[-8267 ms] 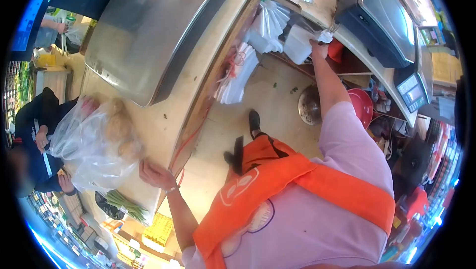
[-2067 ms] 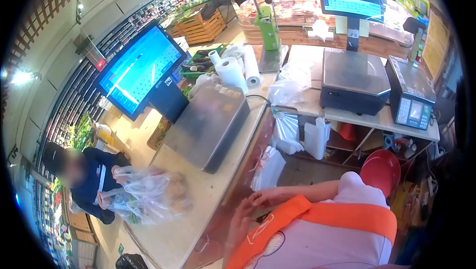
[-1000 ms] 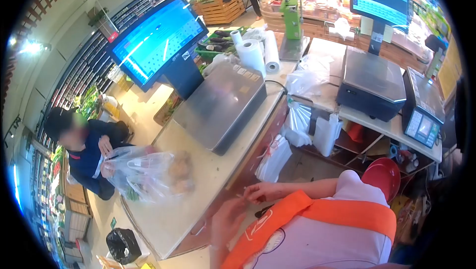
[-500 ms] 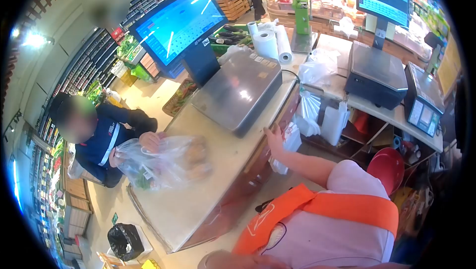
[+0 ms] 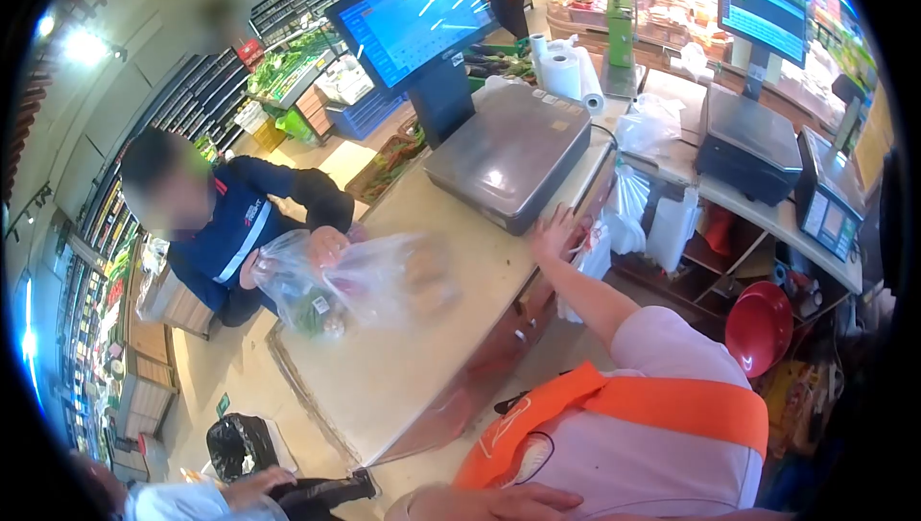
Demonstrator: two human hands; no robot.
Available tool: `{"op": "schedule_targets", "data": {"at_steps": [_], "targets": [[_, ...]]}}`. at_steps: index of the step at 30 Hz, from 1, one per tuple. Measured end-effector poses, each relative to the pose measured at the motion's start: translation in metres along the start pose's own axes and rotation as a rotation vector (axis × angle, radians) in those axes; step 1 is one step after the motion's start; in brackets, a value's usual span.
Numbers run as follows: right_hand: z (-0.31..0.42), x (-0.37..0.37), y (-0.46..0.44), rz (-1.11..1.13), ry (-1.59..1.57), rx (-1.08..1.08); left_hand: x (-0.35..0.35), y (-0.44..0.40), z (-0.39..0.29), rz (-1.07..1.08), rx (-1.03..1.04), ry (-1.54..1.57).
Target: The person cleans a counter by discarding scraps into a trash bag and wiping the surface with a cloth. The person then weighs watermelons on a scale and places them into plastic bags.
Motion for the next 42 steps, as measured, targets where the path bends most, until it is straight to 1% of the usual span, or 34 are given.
{"op": "schedule_targets", "data": {"at_steps": [8,10,11,12,14,16,19,21,23,25,29,32,34,39,42], "targets": [[-0.017,0.015,0.003,-0.104,0.048,-0.156,0.014,0.029,-0.034,-0.062,0.05,-0.09],[-0.021,0.017,0.001,-0.105,0.065,-0.177,0.017,0.036,-0.038,-0.065,0.075,-0.112],[-0.018,0.015,-0.001,-0.064,0.028,-0.16,0.026,0.041,-0.037,-0.171,0.105,-0.105],[-0.018,0.011,-0.001,-0.026,-0.006,-0.135,0.028,0.042,-0.039,-0.177,0.088,-0.108],[-0.02,0.013,-0.003,-0.025,0.037,-0.163,0.021,0.039,-0.046,-0.165,0.059,-0.105],[-0.021,0.014,-0.003,-0.03,0.068,-0.183,0.026,0.038,-0.049,-0.204,0.045,-0.126],[-0.023,0.016,-0.006,-0.046,0.104,-0.199,0.014,0.038,-0.06,-0.098,-0.008,-0.151],[-0.025,0.019,-0.007,-0.031,0.079,-0.173,0.012,0.04,-0.062,-0.039,0.011,-0.187],[-0.026,0.02,-0.008,-0.036,0.067,-0.174,0.022,0.046,-0.055,-0.136,0.086,-0.173],[-0.027,0.018,-0.007,-0.015,0.069,-0.177,0.026,0.051,-0.052,-0.184,0.138,-0.149],[-0.028,0.019,-0.011,-0.01,0.084,-0.184,0.023,0.055,-0.056,-0.192,0.174,-0.16],[-0.027,0.021,-0.009,-0.027,0.069,-0.164,0.028,0.057,-0.056,-0.255,0.183,-0.163],[-0.023,0.014,-0.008,0.015,0.057,-0.13,0.023,0.056,-0.057,-0.241,0.156,-0.148],[-0.025,0.019,-0.006,0.008,0.065,-0.105,0.009,0.056,-0.067,-0.064,0.033,-0.171],[-0.024,0.02,-0.005,-0.024,0.09,-0.117,0.008,0.061,-0.069,-0.077,0.043,-0.164]]}}
Point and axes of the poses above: each hand's wrist, its own y-axis away from the middle knuckle, its own x-axis out of the palm, z = x × y, the point moved 1 cm from there along -y, towards the middle knuckle, and after that the axes turned 7 degrees about y, right-handed, at the moved point
